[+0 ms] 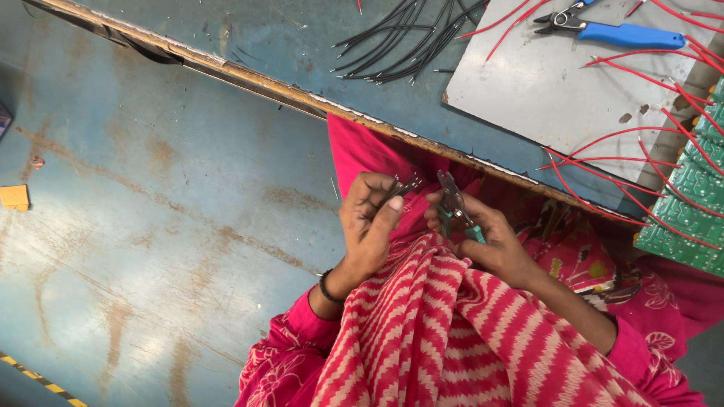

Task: The person cuts and trims red and black wire ends with pliers, twists the exposed strands, dips the twisted ends into a small container of flux or solder paste, and solders the wires onto the terminals of a green circuit board using a soldering iron at a workbench.

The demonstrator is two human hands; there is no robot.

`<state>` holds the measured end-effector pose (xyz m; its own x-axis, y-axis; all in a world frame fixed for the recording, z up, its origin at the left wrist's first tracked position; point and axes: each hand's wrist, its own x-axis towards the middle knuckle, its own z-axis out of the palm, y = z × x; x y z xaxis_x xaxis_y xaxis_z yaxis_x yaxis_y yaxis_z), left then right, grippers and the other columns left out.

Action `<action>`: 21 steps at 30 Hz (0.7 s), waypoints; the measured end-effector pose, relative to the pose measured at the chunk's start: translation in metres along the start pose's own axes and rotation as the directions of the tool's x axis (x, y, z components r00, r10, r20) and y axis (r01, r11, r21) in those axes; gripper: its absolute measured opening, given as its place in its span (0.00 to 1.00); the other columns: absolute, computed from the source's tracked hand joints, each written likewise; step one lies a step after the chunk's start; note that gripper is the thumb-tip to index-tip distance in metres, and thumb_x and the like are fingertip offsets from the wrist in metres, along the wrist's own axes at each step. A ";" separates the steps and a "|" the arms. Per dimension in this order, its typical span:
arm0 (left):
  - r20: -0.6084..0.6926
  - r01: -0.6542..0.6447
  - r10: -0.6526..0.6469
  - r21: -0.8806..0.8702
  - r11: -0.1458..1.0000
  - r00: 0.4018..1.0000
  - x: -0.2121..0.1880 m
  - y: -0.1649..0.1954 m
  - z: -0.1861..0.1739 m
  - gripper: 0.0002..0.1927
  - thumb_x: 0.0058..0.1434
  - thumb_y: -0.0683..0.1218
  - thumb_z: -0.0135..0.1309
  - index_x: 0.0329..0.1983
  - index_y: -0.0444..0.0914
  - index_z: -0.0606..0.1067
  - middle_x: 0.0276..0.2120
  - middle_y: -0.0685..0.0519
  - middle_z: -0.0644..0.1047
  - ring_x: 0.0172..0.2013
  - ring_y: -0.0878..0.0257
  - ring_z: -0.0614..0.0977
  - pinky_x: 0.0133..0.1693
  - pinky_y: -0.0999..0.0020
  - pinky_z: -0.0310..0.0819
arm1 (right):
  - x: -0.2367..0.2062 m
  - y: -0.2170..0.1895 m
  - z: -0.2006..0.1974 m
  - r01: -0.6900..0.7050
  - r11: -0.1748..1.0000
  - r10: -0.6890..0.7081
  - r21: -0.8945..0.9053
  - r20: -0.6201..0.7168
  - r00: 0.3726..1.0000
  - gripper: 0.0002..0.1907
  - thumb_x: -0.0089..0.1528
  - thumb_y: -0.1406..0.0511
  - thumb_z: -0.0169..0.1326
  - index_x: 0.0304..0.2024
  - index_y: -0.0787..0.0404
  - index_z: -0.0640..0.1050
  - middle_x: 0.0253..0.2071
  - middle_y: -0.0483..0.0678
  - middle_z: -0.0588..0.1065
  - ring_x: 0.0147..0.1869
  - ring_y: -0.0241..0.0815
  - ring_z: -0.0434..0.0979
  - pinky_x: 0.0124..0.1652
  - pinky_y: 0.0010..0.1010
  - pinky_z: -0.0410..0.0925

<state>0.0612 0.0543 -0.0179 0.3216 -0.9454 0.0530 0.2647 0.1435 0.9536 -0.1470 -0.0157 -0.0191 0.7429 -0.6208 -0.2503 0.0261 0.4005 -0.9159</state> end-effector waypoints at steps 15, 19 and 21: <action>-0.073 0.023 -0.014 0.121 0.992 0.997 0.005 0.001 0.010 0.09 0.68 0.35 0.59 0.49 0.31 0.73 0.39 0.54 0.80 0.38 0.74 0.78 0.40 0.80 0.71 | 0.002 0.003 -0.002 0.017 1.000 -0.017 -0.025 0.019 1.000 0.41 0.48 0.79 0.43 0.67 0.65 0.67 0.60 0.52 0.74 0.66 0.44 0.75 0.64 0.37 0.68; -0.084 0.035 -0.023 0.138 0.990 0.996 0.007 0.002 0.011 0.09 0.68 0.36 0.59 0.49 0.31 0.73 0.40 0.53 0.80 0.40 0.73 0.79 0.43 0.78 0.73 | 0.002 0.004 -0.003 0.003 1.000 -0.002 -0.022 0.024 1.000 0.41 0.49 0.78 0.43 0.67 0.65 0.67 0.60 0.52 0.74 0.66 0.43 0.75 0.63 0.36 0.68; -0.077 0.035 -0.024 0.141 0.989 0.997 0.008 0.003 0.010 0.09 0.68 0.37 0.58 0.49 0.31 0.73 0.40 0.53 0.80 0.40 0.73 0.79 0.43 0.78 0.74 | 0.003 0.004 -0.003 0.000 1.000 0.001 -0.023 0.030 1.000 0.40 0.49 0.78 0.43 0.68 0.65 0.66 0.60 0.53 0.75 0.66 0.43 0.74 0.63 0.36 0.68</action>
<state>0.0551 0.0444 -0.0118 0.3842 -0.9232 0.0068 0.1450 0.0676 0.9871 -0.1472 -0.0181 -0.0244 0.7624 -0.6003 -0.2416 0.0105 0.3849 -0.9229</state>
